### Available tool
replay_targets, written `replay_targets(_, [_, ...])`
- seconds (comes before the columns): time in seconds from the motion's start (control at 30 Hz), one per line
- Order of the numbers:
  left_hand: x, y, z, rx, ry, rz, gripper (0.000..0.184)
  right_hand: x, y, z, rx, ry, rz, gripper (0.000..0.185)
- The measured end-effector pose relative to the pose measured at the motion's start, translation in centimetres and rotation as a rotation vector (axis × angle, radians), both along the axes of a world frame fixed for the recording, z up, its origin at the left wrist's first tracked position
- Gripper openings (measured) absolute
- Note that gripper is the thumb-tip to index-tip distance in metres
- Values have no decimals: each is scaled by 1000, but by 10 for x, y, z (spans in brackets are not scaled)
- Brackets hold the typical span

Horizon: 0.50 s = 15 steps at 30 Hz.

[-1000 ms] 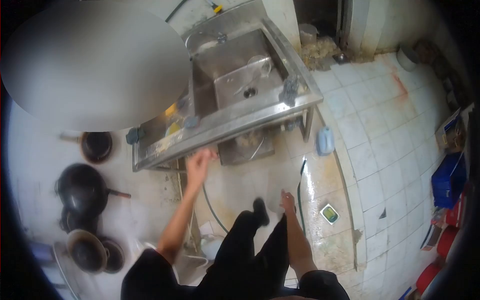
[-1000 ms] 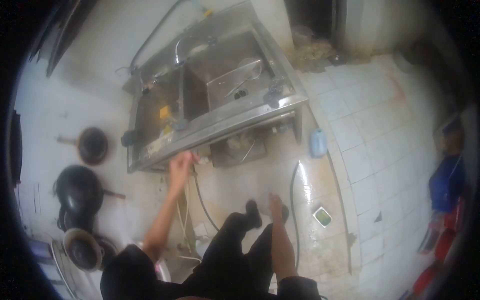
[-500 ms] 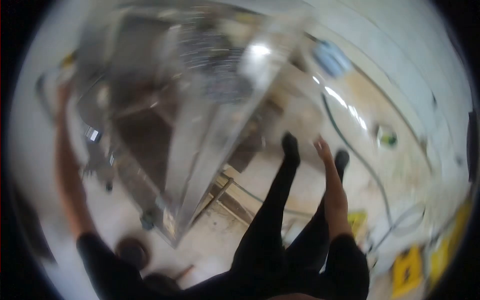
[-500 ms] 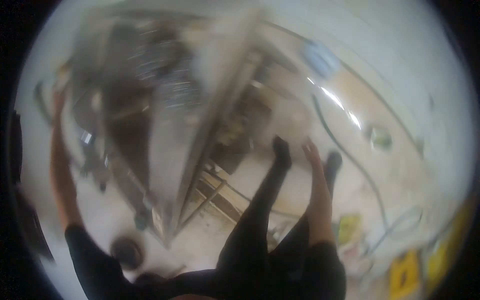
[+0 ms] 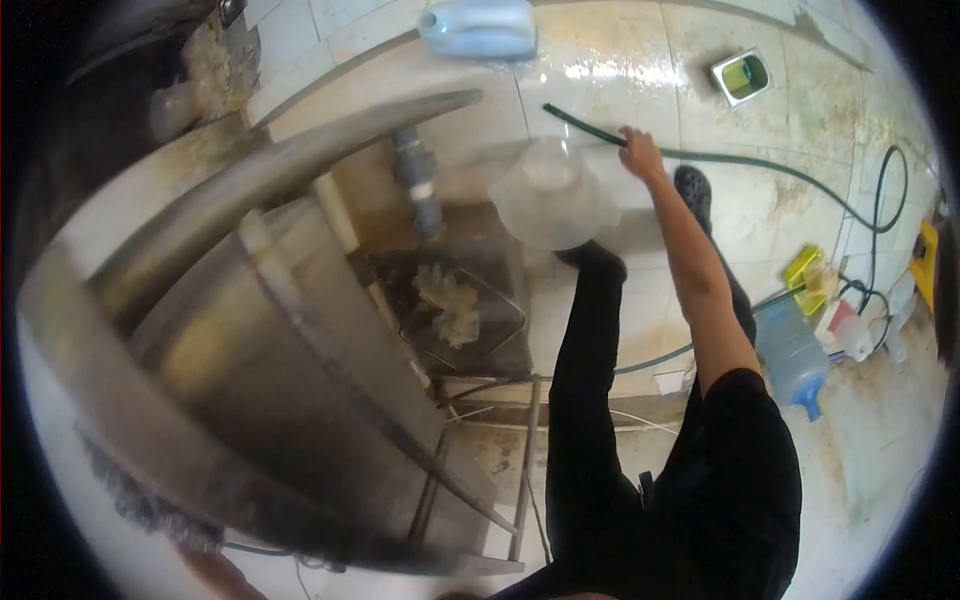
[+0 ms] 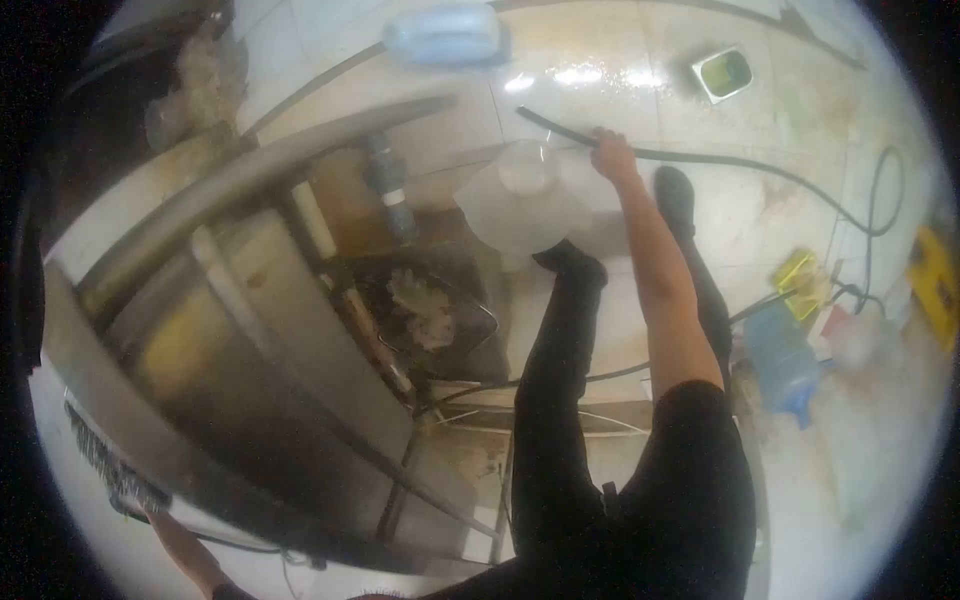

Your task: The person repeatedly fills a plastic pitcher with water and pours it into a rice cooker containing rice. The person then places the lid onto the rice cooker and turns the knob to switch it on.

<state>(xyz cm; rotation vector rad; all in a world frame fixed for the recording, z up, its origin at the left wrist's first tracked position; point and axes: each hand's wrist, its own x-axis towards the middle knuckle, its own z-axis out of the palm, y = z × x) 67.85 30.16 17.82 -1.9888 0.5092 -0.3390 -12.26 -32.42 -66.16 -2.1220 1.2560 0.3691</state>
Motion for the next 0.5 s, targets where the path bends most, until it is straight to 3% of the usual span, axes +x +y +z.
replay_targets(0.07, [0, -8, 9, 39, -35, 2, 26, 13, 7, -13, 19, 112, -8, 42])
replay_targets(0.13, [0, -14, 14, 58, -62, 5, 26, 17, 17, -48, -65, 351, 184, 42])
replay_targets(0.23, [16, -31, 15, 118, -76, 4, 27, 8, 24, -84, -116, 318, 254, 37])
replay_targets(0.3, [23, -30, 24, 138, -86, -8, 27, 2, 9, -59, -36, 251, 295, 33])
replay_targets(0.4, [26, -15, 31, 150, -98, -4, 27, -11, -21, 43, -11, 122, 198, 33])
replay_targets(0.47, [30, 3, 27, 153, -95, 6, 27, -39, -36, 95, -13, -287, 136, 34])
replay_targets(0.5, [37, 9, 22, 152, -93, 0, 27, -55, -39, 124, -26, -268, 146, 34])
